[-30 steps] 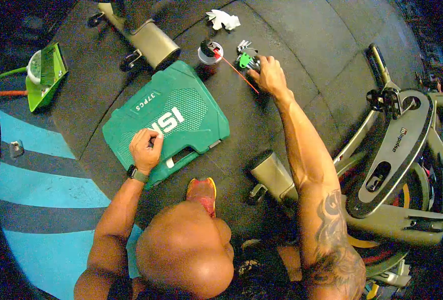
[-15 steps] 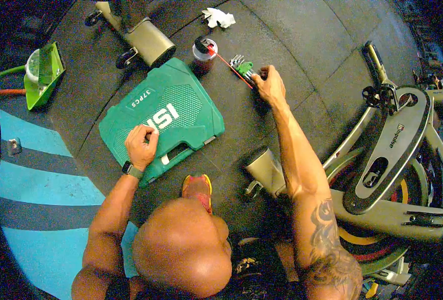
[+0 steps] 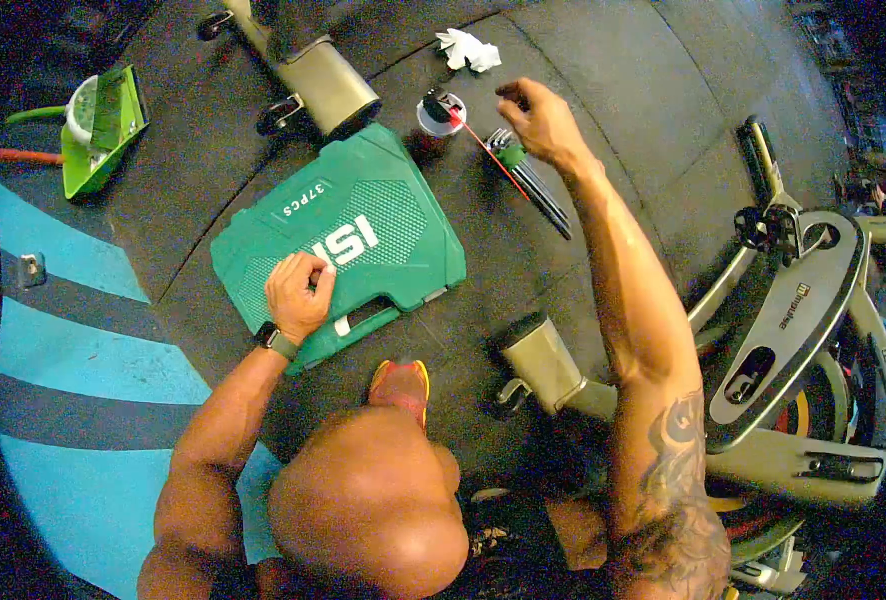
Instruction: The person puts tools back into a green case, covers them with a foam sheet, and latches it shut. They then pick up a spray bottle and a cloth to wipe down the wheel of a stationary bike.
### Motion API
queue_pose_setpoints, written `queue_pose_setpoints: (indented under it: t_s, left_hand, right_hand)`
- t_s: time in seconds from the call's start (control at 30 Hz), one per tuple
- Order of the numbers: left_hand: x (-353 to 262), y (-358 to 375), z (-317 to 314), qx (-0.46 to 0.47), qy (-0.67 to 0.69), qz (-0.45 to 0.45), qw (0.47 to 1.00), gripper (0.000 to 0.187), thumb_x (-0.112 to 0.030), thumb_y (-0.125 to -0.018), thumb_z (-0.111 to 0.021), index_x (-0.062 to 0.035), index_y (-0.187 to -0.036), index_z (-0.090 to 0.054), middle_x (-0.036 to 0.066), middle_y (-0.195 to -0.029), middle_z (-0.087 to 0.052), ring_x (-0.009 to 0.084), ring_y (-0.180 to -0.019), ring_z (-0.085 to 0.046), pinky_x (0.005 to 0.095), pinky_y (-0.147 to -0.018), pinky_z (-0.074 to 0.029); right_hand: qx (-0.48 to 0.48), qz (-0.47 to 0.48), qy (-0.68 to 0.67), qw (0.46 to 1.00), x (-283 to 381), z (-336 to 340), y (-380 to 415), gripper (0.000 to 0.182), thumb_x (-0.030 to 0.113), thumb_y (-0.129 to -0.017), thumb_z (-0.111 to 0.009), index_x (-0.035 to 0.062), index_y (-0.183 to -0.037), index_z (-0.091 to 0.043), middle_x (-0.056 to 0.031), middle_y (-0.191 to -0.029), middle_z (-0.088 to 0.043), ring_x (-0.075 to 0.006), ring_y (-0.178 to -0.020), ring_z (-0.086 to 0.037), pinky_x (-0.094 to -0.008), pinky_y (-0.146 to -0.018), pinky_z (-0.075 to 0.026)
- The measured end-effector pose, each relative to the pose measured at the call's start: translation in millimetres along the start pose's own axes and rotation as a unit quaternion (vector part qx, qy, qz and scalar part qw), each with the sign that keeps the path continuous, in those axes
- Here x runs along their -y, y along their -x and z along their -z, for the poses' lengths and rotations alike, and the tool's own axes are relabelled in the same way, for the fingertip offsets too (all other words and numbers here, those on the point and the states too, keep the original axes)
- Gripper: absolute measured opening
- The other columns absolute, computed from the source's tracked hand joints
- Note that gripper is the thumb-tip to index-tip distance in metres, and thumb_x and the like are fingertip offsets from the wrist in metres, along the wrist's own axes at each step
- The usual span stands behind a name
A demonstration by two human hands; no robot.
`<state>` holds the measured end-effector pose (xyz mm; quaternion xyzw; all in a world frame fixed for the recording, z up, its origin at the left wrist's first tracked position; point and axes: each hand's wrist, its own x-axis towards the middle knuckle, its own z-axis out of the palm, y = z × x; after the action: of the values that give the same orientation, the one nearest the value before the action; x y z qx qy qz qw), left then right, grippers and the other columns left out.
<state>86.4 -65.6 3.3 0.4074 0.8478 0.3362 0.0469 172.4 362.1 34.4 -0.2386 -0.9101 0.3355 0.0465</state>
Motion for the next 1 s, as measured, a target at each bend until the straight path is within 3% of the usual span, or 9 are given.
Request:
queue_pose_setpoints:
  t_s: [0.23,0.37,0.4,0.47,0.57,0.67,0.83,0.93,1.0]
  left_hand:
    - [3,-1,-2,-0.007,0.006,-0.012,1.0,0.015,-0.014,-0.085,-0.07,-0.0088,-0.077,-0.059,0.006,-0.068,-0.057,0.0281,-0.062,-0.056,0.0411,-0.061,-0.042]
    - [0,-5,0,-0.016,0.006,-0.023,1.0,0.015,-0.013,-0.083,-0.07,-0.0093,-0.075,-0.058,0.005,-0.066,-0.055,0.0271,-0.061,-0.054,0.0402,-0.059,-0.041]
    - [0,-5,1,-0.015,0.008,-0.023,1.0,0.015,-0.013,-0.083,-0.07,-0.0094,-0.074,-0.058,0.005,-0.066,-0.055,0.0269,-0.06,-0.054,0.0399,-0.059,-0.041]
    - [2,-6,0,-0.014,0.006,-0.027,1.0,0.015,-0.012,-0.083,-0.07,-0.0097,-0.074,-0.058,0.005,-0.066,-0.055,0.0267,-0.06,-0.053,0.0395,-0.058,-0.041]
    - [3,-5,0,-0.011,0.01,-0.026,1.0,0.014,-0.012,-0.083,-0.069,-0.0096,-0.074,-0.058,0.006,-0.067,-0.055,0.027,-0.061,-0.054,0.0399,-0.059,-0.041]
    - [2,-5,-1,-0.005,0.005,-0.023,1.0,0.014,-0.013,-0.083,-0.069,-0.0094,-0.075,-0.058,0.006,-0.068,-0.056,0.0273,-0.061,-0.054,0.0401,-0.06,-0.042]
    - [2,-5,0,0.005,-0.01,-0.019,1.0,0.014,-0.013,-0.084,-0.068,-0.0087,-0.076,-0.058,0.006,-0.068,-0.055,0.0274,-0.063,-0.055,0.0401,-0.061,-0.042]
    - [1,-4,-1,0.007,-0.014,-0.024,1.0,0.015,-0.014,-0.084,-0.068,-0.008,-0.076,-0.057,0.006,-0.068,-0.054,0.0274,-0.064,-0.055,0.0406,-0.061,-0.042]
    - [1,-2,-2,0.006,-0.017,-0.019,1.0,0.016,-0.014,-0.084,-0.068,-0.0077,-0.076,-0.057,0.006,-0.068,-0.054,0.0276,-0.064,-0.055,0.0408,-0.062,-0.043]
  right_hand:
    - [0.012,0.148,0.14,0.979,-20,-28,-84,0.056,0.018,-0.096,-0.068,0.0317,-0.147,-0.052,-0.0365,-0.155,-0.033,-0.0529,-0.137,-0.045,-0.0514,-0.112,-0.046]
    - [0.054,0.146,0.088,0.984,-26,-48,-109,0.073,0.011,-0.097,-0.062,0.0307,-0.16,-0.032,-0.0358,-0.164,-0.012,-0.0539,-0.142,-0.038,-0.0504,-0.118,-0.038]
    - [-0.03,0.204,0.128,0.97,-53,-67,-117,0.063,0.018,-0.094,-0.068,0.0318,-0.151,-0.047,-0.0344,-0.152,-0.04,-0.0528,-0.126,-0.055,-0.052,-0.106,-0.05]
    - [0.046,0.159,0.142,0.976,-69,-73,-118,0.046,0.019,-0.092,-0.068,0.0196,-0.137,-0.062,-0.0271,-0.13,-0.06,-0.0494,-0.116,-0.06,-0.0508,-0.099,-0.052]
    - [0.019,0.088,0.169,0.981,-61,-66,-96,0.028,0.016,-0.09,-0.067,0.0095,-0.117,-0.072,-0.0217,-0.109,-0.067,-0.0459,-0.109,-0.063,-0.0492,-0.091,-0.053]
    - [-0.004,0.066,0.145,0.987,-68,-62,-63,0.021,0.014,-0.088,-0.068,0.0048,-0.107,-0.073,-0.0215,-0.109,-0.069,-0.0433,-0.105,-0.066,-0.0479,-0.087,-0.054]
    - [-0.147,-0.139,-0.083,0.976,-54,-55,13,0.036,0.018,-0.082,-0.08,0.0047,-0.113,-0.068,-0.0185,-0.105,-0.074,-0.0282,-0.098,-0.071,-0.0379,-0.086,-0.054]
    - [-0.286,-0.077,-0.157,0.942,-47,-60,56,0.03,0.01,-0.089,-0.067,0.0029,-0.118,-0.066,-0.0199,-0.115,-0.07,-0.0268,-0.108,-0.067,-0.0383,-0.094,-0.051]
    - [-0.24,-0.117,-0.055,0.962,-43,-54,84,0.03,0.008,-0.092,-0.059,0.0033,-0.121,-0.066,-0.022,-0.119,-0.064,-0.0362,-0.11,-0.062,-0.0416,-0.099,-0.049]
